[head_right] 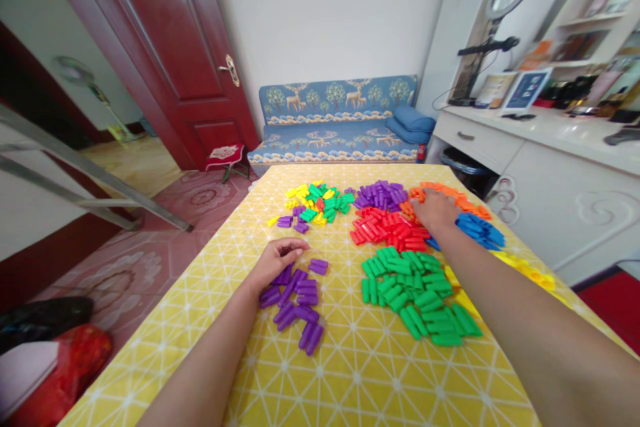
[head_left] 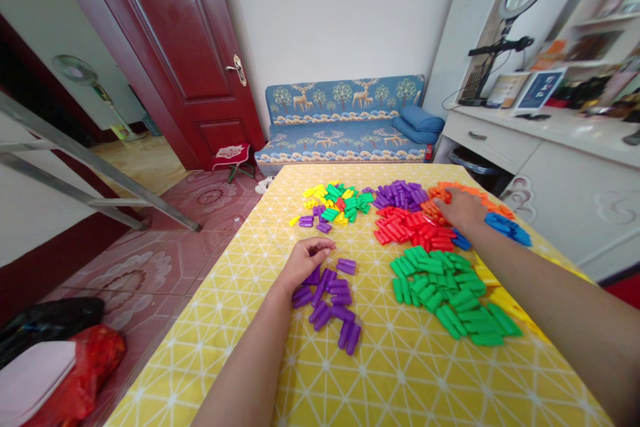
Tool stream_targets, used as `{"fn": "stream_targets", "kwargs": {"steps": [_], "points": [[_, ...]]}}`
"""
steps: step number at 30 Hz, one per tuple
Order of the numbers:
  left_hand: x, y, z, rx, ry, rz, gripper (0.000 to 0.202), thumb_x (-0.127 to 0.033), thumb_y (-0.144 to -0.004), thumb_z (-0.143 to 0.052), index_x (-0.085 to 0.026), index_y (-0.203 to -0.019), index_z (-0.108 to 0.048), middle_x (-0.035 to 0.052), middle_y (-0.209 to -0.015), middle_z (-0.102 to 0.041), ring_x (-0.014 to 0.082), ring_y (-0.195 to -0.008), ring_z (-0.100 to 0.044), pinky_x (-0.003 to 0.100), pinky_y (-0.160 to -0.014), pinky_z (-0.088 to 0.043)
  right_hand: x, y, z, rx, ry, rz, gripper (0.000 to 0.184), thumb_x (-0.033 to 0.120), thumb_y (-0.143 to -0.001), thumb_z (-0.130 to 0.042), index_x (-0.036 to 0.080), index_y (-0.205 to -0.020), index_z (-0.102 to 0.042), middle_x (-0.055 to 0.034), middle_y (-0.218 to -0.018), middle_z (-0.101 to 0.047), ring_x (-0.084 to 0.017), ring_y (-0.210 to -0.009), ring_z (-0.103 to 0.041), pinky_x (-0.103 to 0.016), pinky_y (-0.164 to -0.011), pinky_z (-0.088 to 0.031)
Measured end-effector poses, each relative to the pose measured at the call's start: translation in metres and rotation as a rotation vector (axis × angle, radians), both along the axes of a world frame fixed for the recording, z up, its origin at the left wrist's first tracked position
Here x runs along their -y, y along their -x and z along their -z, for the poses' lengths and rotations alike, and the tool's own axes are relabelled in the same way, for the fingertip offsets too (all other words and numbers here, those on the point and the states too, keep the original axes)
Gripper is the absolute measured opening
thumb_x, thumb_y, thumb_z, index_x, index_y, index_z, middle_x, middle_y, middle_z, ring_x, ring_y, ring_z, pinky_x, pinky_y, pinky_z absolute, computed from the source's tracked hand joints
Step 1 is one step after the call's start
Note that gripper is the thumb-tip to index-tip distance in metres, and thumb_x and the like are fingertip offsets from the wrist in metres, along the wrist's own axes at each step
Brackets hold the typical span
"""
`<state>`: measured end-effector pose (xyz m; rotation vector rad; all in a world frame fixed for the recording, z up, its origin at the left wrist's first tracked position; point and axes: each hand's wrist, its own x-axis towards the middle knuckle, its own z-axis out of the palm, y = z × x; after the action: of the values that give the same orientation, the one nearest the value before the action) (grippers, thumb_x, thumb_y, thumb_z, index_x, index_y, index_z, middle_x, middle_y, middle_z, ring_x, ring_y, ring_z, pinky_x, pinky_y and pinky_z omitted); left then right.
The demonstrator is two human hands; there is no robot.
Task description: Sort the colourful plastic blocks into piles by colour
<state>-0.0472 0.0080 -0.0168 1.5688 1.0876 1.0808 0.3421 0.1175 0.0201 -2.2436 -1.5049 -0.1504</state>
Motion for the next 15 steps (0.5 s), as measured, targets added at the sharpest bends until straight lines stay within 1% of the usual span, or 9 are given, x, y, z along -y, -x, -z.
{"fn": "stream_targets", "kwargs": {"steps": [3, 5, 7, 9, 11, 12, 14, 15], "points": [[0.001, 0.000, -0.002, -0.019, -0.002, -0.006, 0.025, -0.029, -0.077, -0.065, -0.011, -0.093, -0.071, 0.0093, -0.093, -0.072, 0.0182, -0.083, -0.065, 0.027, -0.076, -0.048, 0.002, 0.000, -0.002, 0.062, 0.065, 0.013, 0.053, 0.048, -0.084, -0.054, 0.017, -0.127, -0.056, -0.0227, -0.123, -0.055, -0.040, -0.116, -0.046, -0.052, -0.087, -0.039], [0.002, -0.001, -0.003, -0.026, -0.004, -0.008, 0.025, -0.029, -0.077, -0.064, -0.011, -0.093, -0.071, 0.0092, -0.092, -0.072, 0.0184, -0.083, -0.065, 0.028, -0.077, -0.048, 0.006, 0.000, -0.004, 0.084, 0.073, 0.024, 0.051, 0.047, -0.084, -0.053, 0.016, -0.125, -0.058, -0.0231, -0.125, -0.052, -0.040, -0.117, -0.044, -0.052, -0.087, -0.039], [0.002, -0.001, -0.004, -0.026, -0.003, -0.009, 0.024, -0.029, -0.077, -0.064, -0.012, -0.093, -0.071, 0.0089, -0.092, -0.073, 0.0185, -0.083, -0.065, 0.028, -0.077, -0.049, 0.010, 0.004, -0.007, 0.070, 0.024, 0.034, 0.048, 0.044, -0.084, -0.055, 0.014, -0.120, -0.061, -0.0236, -0.126, -0.051, -0.040, -0.118, -0.043, -0.053, -0.089, -0.038], [0.002, -0.001, -0.003, -0.023, -0.004, -0.010, 0.024, -0.030, -0.077, -0.065, -0.012, -0.092, -0.071, 0.0087, -0.093, -0.073, 0.0189, -0.084, -0.066, 0.028, -0.078, -0.049, 0.016, 0.014, -0.011, 0.019, -0.090, 0.023, 0.042, 0.040, -0.084, -0.057, 0.013, -0.115, -0.064, -0.0222, -0.125, -0.051, -0.039, -0.118, -0.043, -0.053, -0.091, -0.038], [0.001, -0.001, -0.002, -0.013, -0.006, -0.011, 0.024, -0.031, -0.076, -0.066, -0.013, -0.091, -0.071, 0.0087, -0.093, -0.073, 0.0193, -0.085, -0.066, 0.029, -0.079, -0.049, 0.026, 0.034, -0.013, -0.074, -0.241, -0.060, 0.034, 0.034, -0.083, -0.057, 0.015, -0.110, -0.067, -0.0188, -0.121, -0.054, -0.034, -0.115, -0.046, -0.052, -0.093, -0.037], [0.000, -0.001, -0.001, -0.006, -0.006, -0.011, 0.024, -0.031, -0.076, -0.066, -0.013, -0.091, -0.071, 0.0087, -0.093, -0.073, 0.0195, -0.086, -0.066, 0.029, -0.080, -0.049, 0.032, 0.049, -0.013, -0.139, -0.318, -0.133, 0.031, 0.032, -0.082, -0.057, 0.015, -0.106, -0.068, -0.0169, -0.117, -0.057, -0.032, -0.114, -0.048, -0.050, -0.095, -0.037], [0.000, -0.001, 0.001, 0.006, -0.007, -0.011, 0.025, -0.032, -0.076, -0.066, -0.013, -0.092, -0.071, 0.0086, -0.094, -0.073, 0.0195, -0.086, -0.066, 0.029, -0.080, -0.049, 0.050, 0.086, -0.007, -0.304, -0.443, -0.329, 0.026, 0.029, -0.080, -0.056, 0.016, -0.098, -0.069, -0.0136, -0.108, -0.061, -0.028, -0.110, -0.052, -0.046, -0.099, -0.038], [0.000, -0.001, 0.002, 0.008, -0.006, -0.012, 0.026, -0.032, -0.076, -0.067, -0.013, -0.092, -0.071, 0.0086, -0.094, -0.073, 0.0195, -0.087, -0.066, 0.029, -0.080, -0.049, 0.062, 0.106, -0.002, -0.403, -0.480, -0.440, 0.024, 0.029, -0.080, -0.056, 0.016, -0.095, -0.069, -0.0122, -0.105, -0.062, -0.026, -0.108, -0.054, -0.044, -0.100, -0.038]]}}
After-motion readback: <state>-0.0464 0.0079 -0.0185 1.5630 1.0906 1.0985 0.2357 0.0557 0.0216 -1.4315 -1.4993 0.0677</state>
